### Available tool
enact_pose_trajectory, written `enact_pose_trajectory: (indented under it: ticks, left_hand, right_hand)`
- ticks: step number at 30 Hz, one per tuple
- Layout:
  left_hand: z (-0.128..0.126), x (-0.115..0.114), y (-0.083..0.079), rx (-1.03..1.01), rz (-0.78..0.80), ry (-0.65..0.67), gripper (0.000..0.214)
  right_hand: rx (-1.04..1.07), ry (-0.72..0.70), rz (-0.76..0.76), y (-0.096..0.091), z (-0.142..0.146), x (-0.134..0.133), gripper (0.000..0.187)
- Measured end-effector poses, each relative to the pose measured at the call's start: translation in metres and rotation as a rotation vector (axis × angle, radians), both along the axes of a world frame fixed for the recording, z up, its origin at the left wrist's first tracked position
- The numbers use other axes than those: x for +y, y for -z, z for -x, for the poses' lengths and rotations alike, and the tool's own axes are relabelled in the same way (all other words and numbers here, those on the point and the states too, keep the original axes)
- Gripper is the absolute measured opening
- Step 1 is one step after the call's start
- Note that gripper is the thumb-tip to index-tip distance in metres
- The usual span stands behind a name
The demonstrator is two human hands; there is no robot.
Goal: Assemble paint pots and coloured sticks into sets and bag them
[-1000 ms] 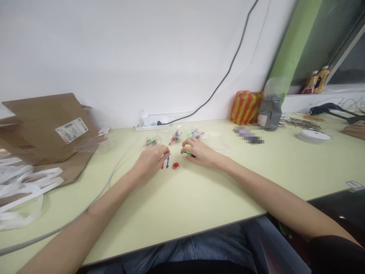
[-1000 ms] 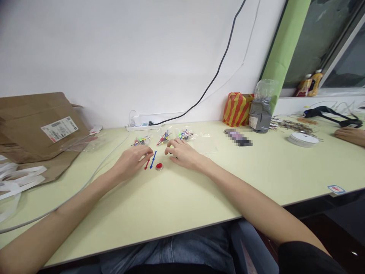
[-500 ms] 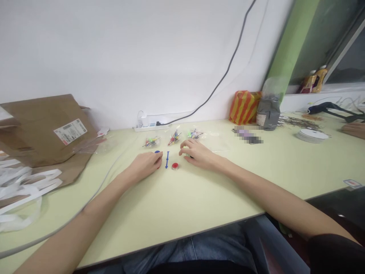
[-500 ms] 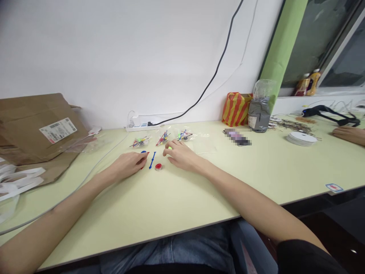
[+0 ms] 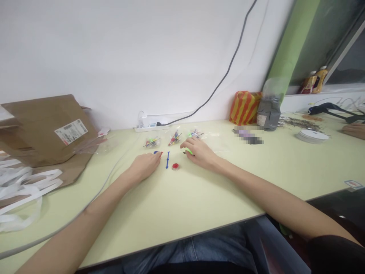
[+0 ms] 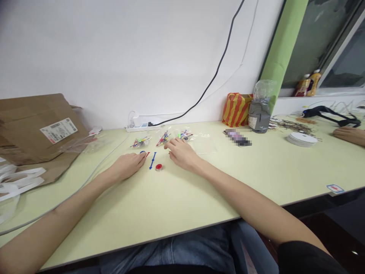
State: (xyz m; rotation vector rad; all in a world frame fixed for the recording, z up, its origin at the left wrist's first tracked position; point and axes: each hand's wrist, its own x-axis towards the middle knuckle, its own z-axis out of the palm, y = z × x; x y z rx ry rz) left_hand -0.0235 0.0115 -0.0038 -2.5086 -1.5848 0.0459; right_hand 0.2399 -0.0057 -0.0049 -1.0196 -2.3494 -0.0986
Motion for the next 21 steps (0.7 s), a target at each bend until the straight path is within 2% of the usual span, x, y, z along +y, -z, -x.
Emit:
enact_pose_trajectory:
  ticks: [3,6,9,11,13,14,16,19,21]
  left_hand:
    - [-0.003,-0.005,-0.005,-0.167,0.012,0.064,0.035]
    - [-0.014,-0.015,-0.012,-0.519,0.071,0.206,0.035]
    - [-0.028,-0.029,-0.019,-0.822,0.279,0.321,0.038]
    - [-0.033,-0.036,-0.021,-0.934,0.426,0.349,0.040]
    - [-0.035,-0.039,-0.021,-1.016,0.557,0.341,0.039]
    - [-0.034,-0.038,-0.020,-1.053,0.609,0.328,0.038]
    - [-0.031,-0.035,-0.017,-1.112,0.681,0.287,0.039]
    - [-0.028,-0.027,-0.014,-1.143,0.633,0.242,0.042]
    - [-0.026,-0.022,-0.013,-1.140,0.547,0.218,0.044]
  right_hand:
    - [0.055,0.018,-0.011,0.000,0.000,0.001,0.029]
    - [0.093,-0.018,-0.058,-0.002,0.002,-0.003,0.035]
    - [0.096,-0.083,-0.106,-0.005,0.008,-0.010,0.045]
    - [0.077,-0.094,-0.087,-0.006,0.013,-0.013,0.039]
    - [0.076,-0.054,-0.001,-0.006,0.016,-0.014,0.018]
    - [0.093,-0.026,0.057,-0.006,0.017,-0.014,0.016]
    - [0.161,-0.011,0.180,-0.006,0.017,-0.015,0.029]
    - [0.335,-0.094,0.384,-0.009,0.017,-0.017,0.036]
    - [0.501,-0.117,0.608,-0.012,0.019,-0.020,0.038]
